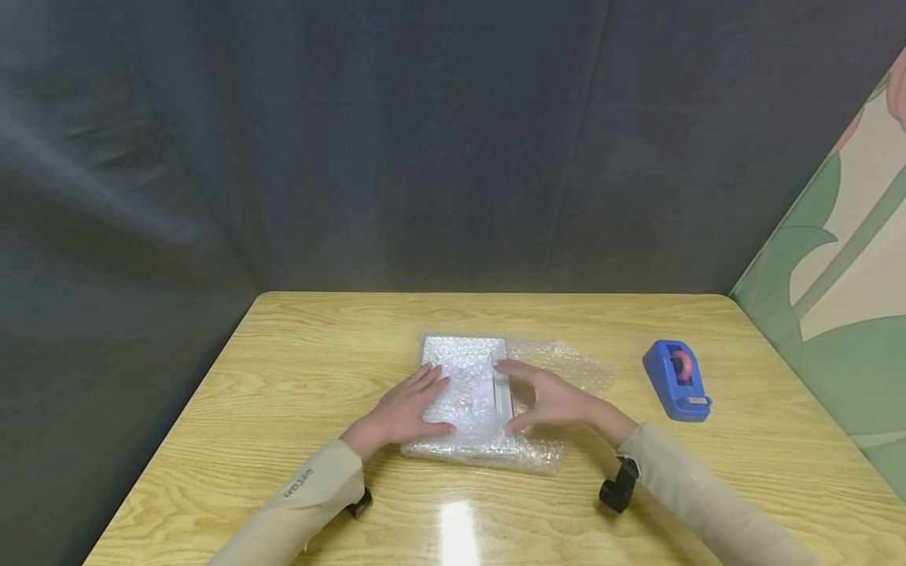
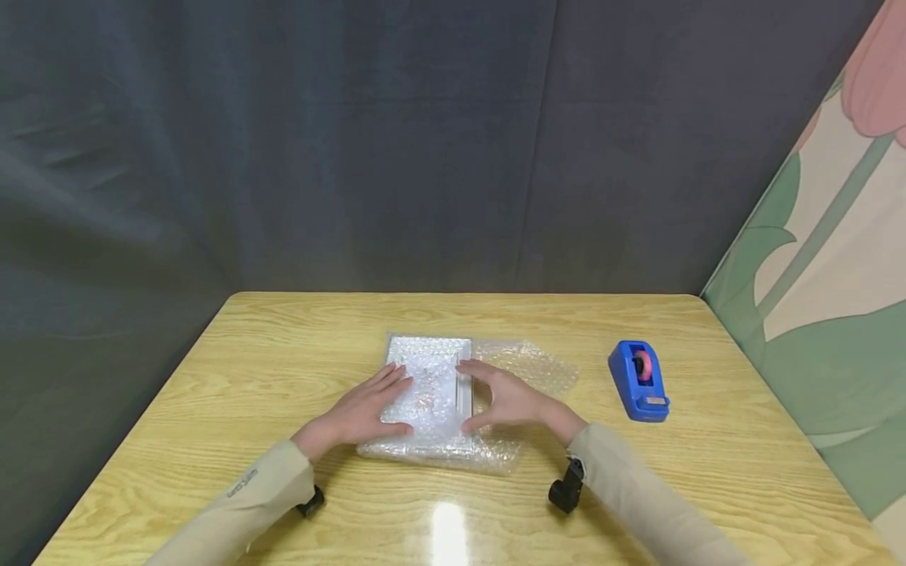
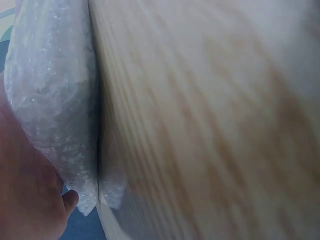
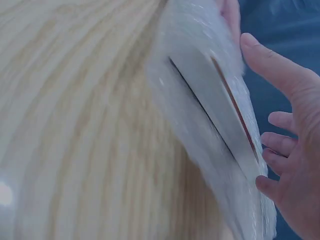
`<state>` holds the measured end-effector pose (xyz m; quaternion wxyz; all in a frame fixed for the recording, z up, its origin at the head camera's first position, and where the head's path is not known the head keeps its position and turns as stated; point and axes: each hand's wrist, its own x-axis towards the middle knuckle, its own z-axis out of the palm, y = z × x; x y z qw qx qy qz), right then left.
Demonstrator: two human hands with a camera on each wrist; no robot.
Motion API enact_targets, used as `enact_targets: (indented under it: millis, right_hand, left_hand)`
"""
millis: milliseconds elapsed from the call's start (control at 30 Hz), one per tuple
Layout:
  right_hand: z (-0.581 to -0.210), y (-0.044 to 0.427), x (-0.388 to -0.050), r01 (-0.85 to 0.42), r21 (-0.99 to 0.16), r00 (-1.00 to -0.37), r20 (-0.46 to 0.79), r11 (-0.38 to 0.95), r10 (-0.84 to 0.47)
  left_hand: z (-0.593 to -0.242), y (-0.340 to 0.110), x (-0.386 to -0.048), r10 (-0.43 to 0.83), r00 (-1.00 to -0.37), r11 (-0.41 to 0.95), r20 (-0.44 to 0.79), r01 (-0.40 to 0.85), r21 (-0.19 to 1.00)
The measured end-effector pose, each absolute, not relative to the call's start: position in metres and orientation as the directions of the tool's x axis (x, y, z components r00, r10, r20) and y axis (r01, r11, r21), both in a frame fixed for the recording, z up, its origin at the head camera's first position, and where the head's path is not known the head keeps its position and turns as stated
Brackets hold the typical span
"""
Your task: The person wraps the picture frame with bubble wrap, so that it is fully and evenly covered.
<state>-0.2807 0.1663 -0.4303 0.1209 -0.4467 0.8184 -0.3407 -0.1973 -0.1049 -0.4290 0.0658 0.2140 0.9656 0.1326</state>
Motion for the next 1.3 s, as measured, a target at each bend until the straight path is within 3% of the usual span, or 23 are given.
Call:
enact_targets:
  millis: [367,700,1033,1300]
  right_hand:
    - [-0.431,0.236,-0.304,-0.494,-0.670,-0.832,0.178,0.554,-0.525]
    - [-0.441,0.265,-0.311,-0.317,-0.689,-0.933,0.103,0.652,-0.345]
    - [-0.446,0.257,-0.302,-0.074,-0.916,-0.989,0.016,0.395,-0.149]
    - [-0.451,0.244,-0.287,0.044,-0.990,-0.982,-0.067,0.130,-0.175]
  left_hand:
    - [-0.432,-0.106,-0.197,0.405,-0.910,0.888,-0.087,0.369,0.275]
    - [-0.433,-0.103,-0.197,0.381,-0.921,0.894,-0.080,0.345,0.286]
    - [-0.434,-0.101,-0.195,0.367,-0.926,0.893,-0.091,0.323,0.314]
    - [-0.435,-0.102,-0.197,0.366,-0.927,0.894,-0.087,0.324,0.308]
